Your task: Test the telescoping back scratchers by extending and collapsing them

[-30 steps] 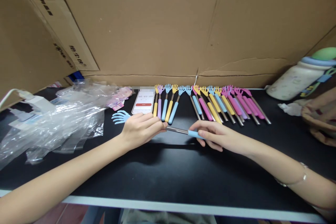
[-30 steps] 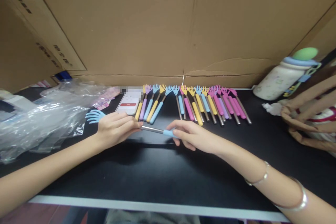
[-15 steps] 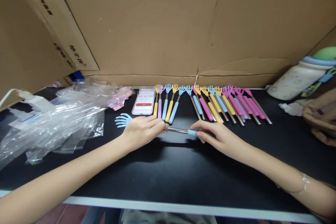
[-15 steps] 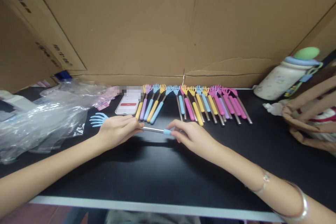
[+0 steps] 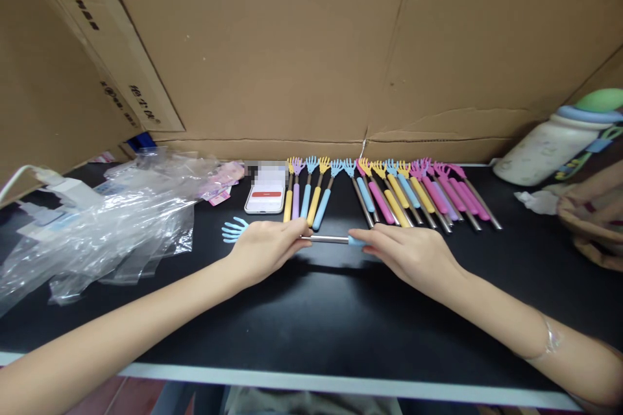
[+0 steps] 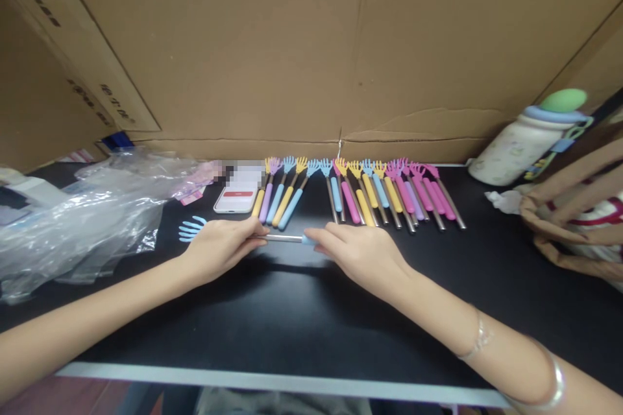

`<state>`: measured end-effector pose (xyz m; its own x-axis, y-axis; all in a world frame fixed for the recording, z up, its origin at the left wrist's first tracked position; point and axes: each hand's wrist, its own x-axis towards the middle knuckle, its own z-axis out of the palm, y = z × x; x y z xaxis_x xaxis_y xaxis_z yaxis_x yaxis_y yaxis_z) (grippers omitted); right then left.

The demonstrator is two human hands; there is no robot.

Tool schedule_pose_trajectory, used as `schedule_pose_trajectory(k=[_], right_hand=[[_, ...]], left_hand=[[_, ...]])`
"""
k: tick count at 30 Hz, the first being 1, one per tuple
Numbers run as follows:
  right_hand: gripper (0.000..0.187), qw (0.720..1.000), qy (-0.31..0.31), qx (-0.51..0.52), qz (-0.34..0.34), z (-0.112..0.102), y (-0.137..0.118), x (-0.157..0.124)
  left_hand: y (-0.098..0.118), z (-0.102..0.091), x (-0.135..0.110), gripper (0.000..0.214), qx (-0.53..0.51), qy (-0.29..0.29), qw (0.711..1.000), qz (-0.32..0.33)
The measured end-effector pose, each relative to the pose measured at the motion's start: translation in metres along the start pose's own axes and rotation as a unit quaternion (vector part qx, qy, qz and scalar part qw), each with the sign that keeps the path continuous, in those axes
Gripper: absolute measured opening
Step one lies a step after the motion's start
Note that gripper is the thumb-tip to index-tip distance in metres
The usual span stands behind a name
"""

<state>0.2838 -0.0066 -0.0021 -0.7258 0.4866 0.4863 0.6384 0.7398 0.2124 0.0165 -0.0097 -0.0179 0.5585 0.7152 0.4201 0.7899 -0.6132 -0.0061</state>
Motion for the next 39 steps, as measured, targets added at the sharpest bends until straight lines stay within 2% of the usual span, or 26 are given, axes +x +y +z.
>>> schedule_pose_trajectory(k=[3,6,10,13,18,21,25,27,28,29,32,34,39], right_hand=[[0.027,1.0,0.012,-0.008,-0.003,0.0,0.0,0.0],[0.027,1.0,-0.001,0.009,-0.004,0.001,0.001,0.0],[0.027,0.995,-0.054,0.079,0.018,0.003,0.003,0.001],[0.026,0.971,-0.119,0.195,0.068,0.002,0.004,0.003],[0.031,0.888,-0.193,0.401,0.113,-0.004,0.004,0.006],[0.034,0.816,-0.245,0.502,0.15,-0.009,0.003,0.007],[0.037,0.711,-0.324,0.589,0.205,-0.012,0.002,0.007],[0.038,0.689,-0.347,0.599,0.215,-0.012,0.002,0.007],[0.038,0.695,-0.347,0.593,0.213,-0.013,0.002,0.007],[0.037,0.713,-0.34,0.578,0.208,-0.013,0.002,0.008],[0.036,0.799,-0.291,0.492,0.184,-0.016,0.002,0.01],[0.035,0.842,-0.272,0.435,0.166,-0.018,0.004,0.011],[0.035,0.892,-0.256,0.349,0.127,-0.014,0.011,0.011]], left_hand=[[0.0,0.0,0.0,0.014,-0.003,0.011,1.0,0.002],[0.0,0.001,-0.001,0.018,0.013,0.028,0.999,0.015],[0.0,0.003,-0.001,0.025,0.044,0.067,0.995,0.056],[0.001,0.003,0.0,0.027,0.083,0.123,0.984,0.101],[0.001,-0.001,0.001,0.009,0.15,0.176,0.959,0.165],[0.002,-0.004,0.001,0.007,0.172,0.192,0.948,0.185],[0.004,-0.004,0.001,0.01,0.166,0.193,0.947,0.198],[0.005,-0.003,0.001,0.01,0.154,0.183,0.95,0.199],[0.006,-0.002,0.0,0.011,0.145,0.175,0.954,0.196],[0.007,-0.002,0.0,0.013,0.135,0.164,0.959,0.188],[0.01,-0.002,0.001,0.021,0.097,0.12,0.979,0.136],[0.011,-0.002,0.002,0.023,0.078,0.097,0.986,0.107],[0.007,-0.006,0.005,0.019,0.088,0.073,0.989,0.096]])
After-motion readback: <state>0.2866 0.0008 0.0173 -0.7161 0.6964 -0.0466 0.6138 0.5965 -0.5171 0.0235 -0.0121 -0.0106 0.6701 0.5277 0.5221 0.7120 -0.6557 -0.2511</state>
